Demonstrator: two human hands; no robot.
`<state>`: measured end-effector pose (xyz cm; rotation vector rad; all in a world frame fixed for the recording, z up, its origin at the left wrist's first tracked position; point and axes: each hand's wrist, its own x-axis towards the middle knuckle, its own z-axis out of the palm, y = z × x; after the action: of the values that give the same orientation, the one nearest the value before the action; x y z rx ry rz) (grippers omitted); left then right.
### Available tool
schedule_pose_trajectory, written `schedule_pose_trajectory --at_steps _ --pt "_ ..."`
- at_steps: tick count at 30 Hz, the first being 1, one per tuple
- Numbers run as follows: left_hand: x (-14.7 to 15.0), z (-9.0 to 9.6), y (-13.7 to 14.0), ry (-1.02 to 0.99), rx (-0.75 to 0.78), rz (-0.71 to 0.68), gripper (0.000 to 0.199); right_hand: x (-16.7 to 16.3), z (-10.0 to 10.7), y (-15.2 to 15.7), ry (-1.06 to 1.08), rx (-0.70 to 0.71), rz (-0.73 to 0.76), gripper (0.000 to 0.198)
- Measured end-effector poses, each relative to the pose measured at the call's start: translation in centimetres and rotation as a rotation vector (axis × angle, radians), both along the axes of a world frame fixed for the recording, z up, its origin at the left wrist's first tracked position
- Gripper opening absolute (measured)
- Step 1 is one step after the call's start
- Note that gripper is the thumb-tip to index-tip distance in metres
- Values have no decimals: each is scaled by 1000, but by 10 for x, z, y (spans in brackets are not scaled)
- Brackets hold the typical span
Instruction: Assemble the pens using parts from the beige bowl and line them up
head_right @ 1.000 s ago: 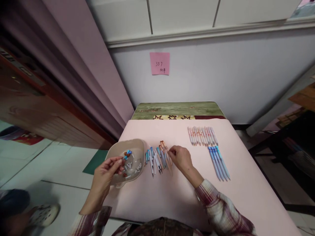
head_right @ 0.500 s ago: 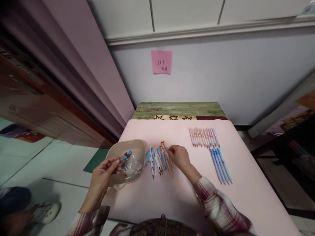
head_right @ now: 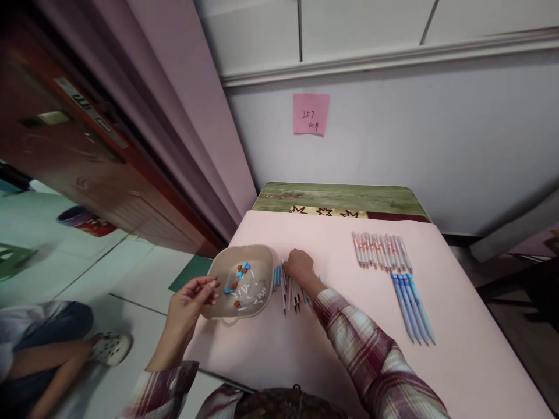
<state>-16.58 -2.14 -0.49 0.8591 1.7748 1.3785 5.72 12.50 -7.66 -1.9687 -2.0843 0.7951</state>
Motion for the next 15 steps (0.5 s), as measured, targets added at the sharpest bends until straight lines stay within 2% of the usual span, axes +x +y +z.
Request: schedule_pose_trajectory --at_steps 5,11,13,15 --pt "5 0 3 2 2 -39 44 15 8 -1 213 -7 -94 19" --pt "9 -1 2 7 -20 -57 46 64 14 -28 644 -18 -204 39" --pt "13 -3 4 6 -23 -66 45 77 12 -42 858 -56 -276 38" --pt "22 -4 9 -25 -34 -101 44 84 11 -55 1169 -142 -367 35"
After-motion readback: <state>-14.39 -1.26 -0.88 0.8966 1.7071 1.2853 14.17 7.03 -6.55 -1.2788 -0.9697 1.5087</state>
